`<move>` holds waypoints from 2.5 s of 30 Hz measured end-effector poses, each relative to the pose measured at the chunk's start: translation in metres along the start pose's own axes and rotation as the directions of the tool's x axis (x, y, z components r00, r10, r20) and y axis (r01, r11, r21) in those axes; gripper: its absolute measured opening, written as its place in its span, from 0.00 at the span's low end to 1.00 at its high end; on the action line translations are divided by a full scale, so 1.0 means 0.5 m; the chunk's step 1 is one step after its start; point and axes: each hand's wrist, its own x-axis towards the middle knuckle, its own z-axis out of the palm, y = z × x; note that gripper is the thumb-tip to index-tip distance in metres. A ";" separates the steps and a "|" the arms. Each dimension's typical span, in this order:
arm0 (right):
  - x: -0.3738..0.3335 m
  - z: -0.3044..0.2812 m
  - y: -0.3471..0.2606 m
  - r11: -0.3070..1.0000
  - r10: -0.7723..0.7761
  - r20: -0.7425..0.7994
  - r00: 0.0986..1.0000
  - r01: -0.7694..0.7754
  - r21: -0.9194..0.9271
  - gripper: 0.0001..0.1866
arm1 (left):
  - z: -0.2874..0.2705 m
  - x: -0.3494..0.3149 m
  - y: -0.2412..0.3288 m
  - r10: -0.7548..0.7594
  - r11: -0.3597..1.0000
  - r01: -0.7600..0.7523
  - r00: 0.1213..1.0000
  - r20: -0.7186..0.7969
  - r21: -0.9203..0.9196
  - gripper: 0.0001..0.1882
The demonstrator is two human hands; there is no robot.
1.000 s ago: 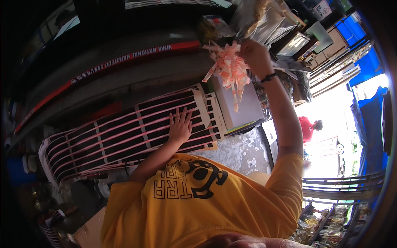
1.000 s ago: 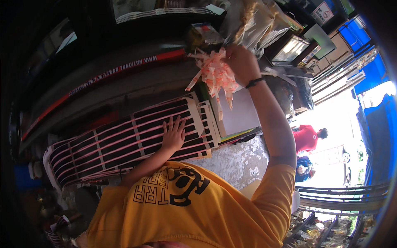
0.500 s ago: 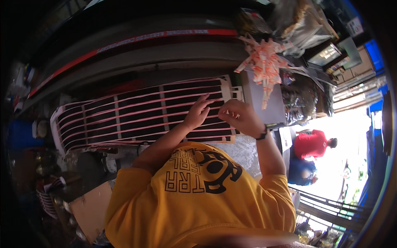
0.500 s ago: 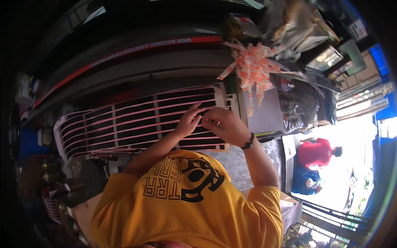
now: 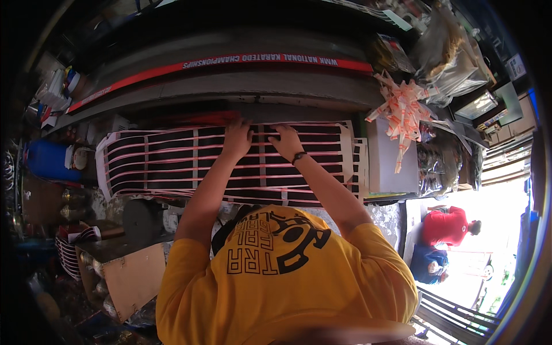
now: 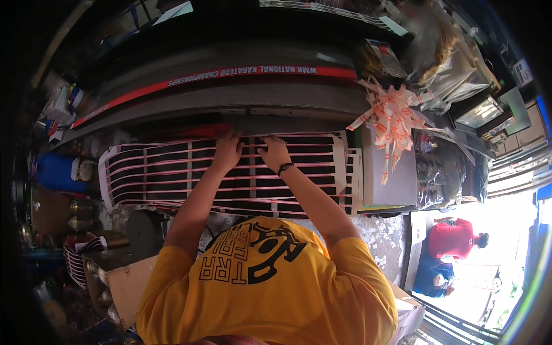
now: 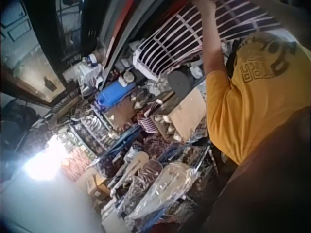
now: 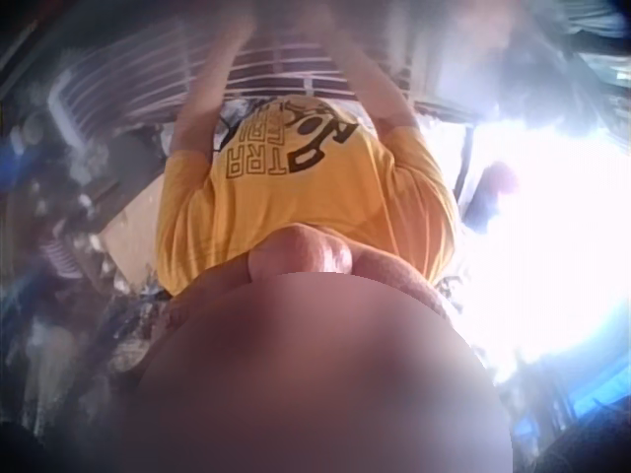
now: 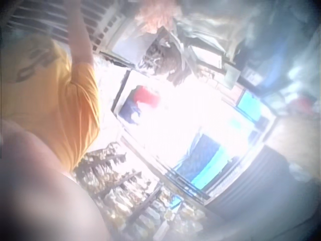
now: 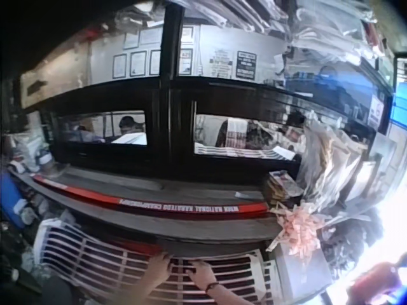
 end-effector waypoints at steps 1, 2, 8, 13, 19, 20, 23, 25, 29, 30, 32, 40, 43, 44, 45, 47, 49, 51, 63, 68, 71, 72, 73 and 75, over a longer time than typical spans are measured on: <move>0.009 0.022 -0.003 1.000 0.006 -0.033 0.999 -0.006 -0.007 0.22 | 0.003 0.006 -0.002 0.030 0.999 -0.030 0.999 0.017 0.044 0.19; 0.014 0.042 -0.006 0.998 0.063 -0.038 0.997 -0.064 -0.029 0.23 | 0.004 0.008 -0.005 0.059 0.994 -0.062 0.998 0.039 0.086 0.20; 0.019 0.085 -0.028 0.973 0.184 -0.124 0.975 -0.199 -0.120 0.21 | 0.006 0.015 -0.023 0.116 0.993 -0.116 0.993 0.008 0.032 0.20; 0.038 0.083 -0.042 0.934 0.307 -0.092 0.947 -0.318 -0.162 0.21 | -0.003 0.045 -0.043 0.154 0.988 -0.152 0.984 0.088 -0.029 0.18; 0.052 0.080 -0.051 0.921 0.316 -0.139 0.939 -0.338 -0.191 0.22 | -0.014 0.082 -0.052 0.122 0.987 -0.091 0.961 0.247 -0.130 0.17; 0.053 0.079 -0.052 0.925 0.304 -0.155 0.940 -0.330 -0.189 0.22 | -0.013 0.088 -0.054 0.117 0.988 -0.083 0.955 0.271 -0.133 0.16; 0.053 0.081 -0.054 0.927 0.279 -0.182 0.943 -0.314 -0.206 0.22 | -0.005 0.118 -0.061 0.048 0.981 0.050 0.870 0.491 -0.185 0.17; 0.053 0.081 -0.056 0.923 0.267 -0.207 0.941 -0.312 -0.225 0.20 | -0.001 0.135 -0.066 0.037 0.974 0.104 0.800 0.598 -0.199 0.18; 0.055 0.076 -0.069 0.932 0.274 -0.242 0.931 -0.319 -0.174 0.18 | 0.007 0.146 -0.063 0.092 0.974 0.047 0.812 0.576 -0.223 0.16; 0.055 0.075 -0.076 0.921 0.309 -0.242 0.920 -0.353 -0.167 0.17 | 0.007 0.150 -0.062 0.127 0.961 0.045 0.808 0.575 -0.274 0.15; 0.057 0.072 -0.093 0.898 0.372 -0.237 0.897 -0.413 -0.152 0.17 | 0.005 0.159 -0.061 0.193 0.926 0.049 0.793 0.579 -0.375 0.14; 0.058 0.074 -0.156 0.718 0.578 -0.289 0.763 -0.644 -0.264 0.18 | -0.019 0.164 -0.049 0.208 0.901 0.068 0.800 0.563 -0.429 0.13; 0.058 0.077 -0.154 0.720 0.583 -0.297 0.756 -0.650 -0.242 0.18 | -0.029 0.174 -0.047 0.224 0.874 0.116 0.765 0.603 -0.472 0.13; 0.057 0.078 -0.151 0.718 0.589 -0.300 0.751 -0.656 -0.232 0.17 | -0.031 0.181 -0.047 0.236 0.862 0.137 0.744 0.626 -0.487 0.13; 0.056 0.078 -0.148 0.724 0.584 -0.310 0.750 -0.654 -0.220 0.16 | -0.033 0.189 -0.047 0.272 0.868 0.086 0.741 0.614 -0.489 0.13; 0.051 0.076 -0.142 0.724 0.589 -0.324 0.740 -0.662 -0.196 0.15 | -0.036 0.205 -0.045 0.348 0.871 -0.018 0.729 0.589 -0.491 0.13; 0.047 0.075 -0.136 0.729 0.573 -0.341 0.745 -0.654 -0.202 0.15 | -0.036 0.221 -0.041 0.400 0.859 -0.044 0.679 0.616 -0.510 0.13; 0.044 0.074 -0.130 0.741 0.558 -0.344 0.755 -0.640 -0.203 0.15 | -0.033 0.241 -0.032 0.462 0.859 -0.131 0.613 0.641 -0.494 0.13; 0.042 0.080 -0.144 0.785 0.555 -0.442 0.705 -0.620 -0.003 0.11 | 0.026 0.287 -0.031 0.538 0.840 -0.169 0.386 0.749 -0.516 0.13; 0.035 0.086 -0.174 0.817 0.429 -0.495 0.756 -0.558 -0.144 0.06 | 0.047 0.284 -0.056 0.561 0.824 -0.203 0.427 0.709 -0.530 0.12; 0.025 0.078 -0.188 0.837 0.397 -0.493 0.774 -0.526 -0.151 0.06 | 0.051 0.275 -0.056 0.536 0.843 -0.341 0.473 0.700 -0.415 0.12; 0.021 0.075 -0.192 0.847 0.373 -0.501 0.781 -0.507 -0.160 0.05 | 0.050 0.269 -0.057 0.486 0.872 -0.244 0.526 0.698 -0.423 0.12; 0.017 0.072 -0.195 0.845 0.368 -0.502 0.783 -0.506 -0.170 0.05 | 0.046 0.262 -0.058 0.436 0.889 -0.162 0.582 0.687 -0.427 0.13; 0.013 0.065 -0.193 0.827 0.401 -0.478 0.782 -0.533 -0.178 0.06 | 0.035 0.246 -0.058 0.388 0.892 -0.143 0.727 0.566 -0.429 0.13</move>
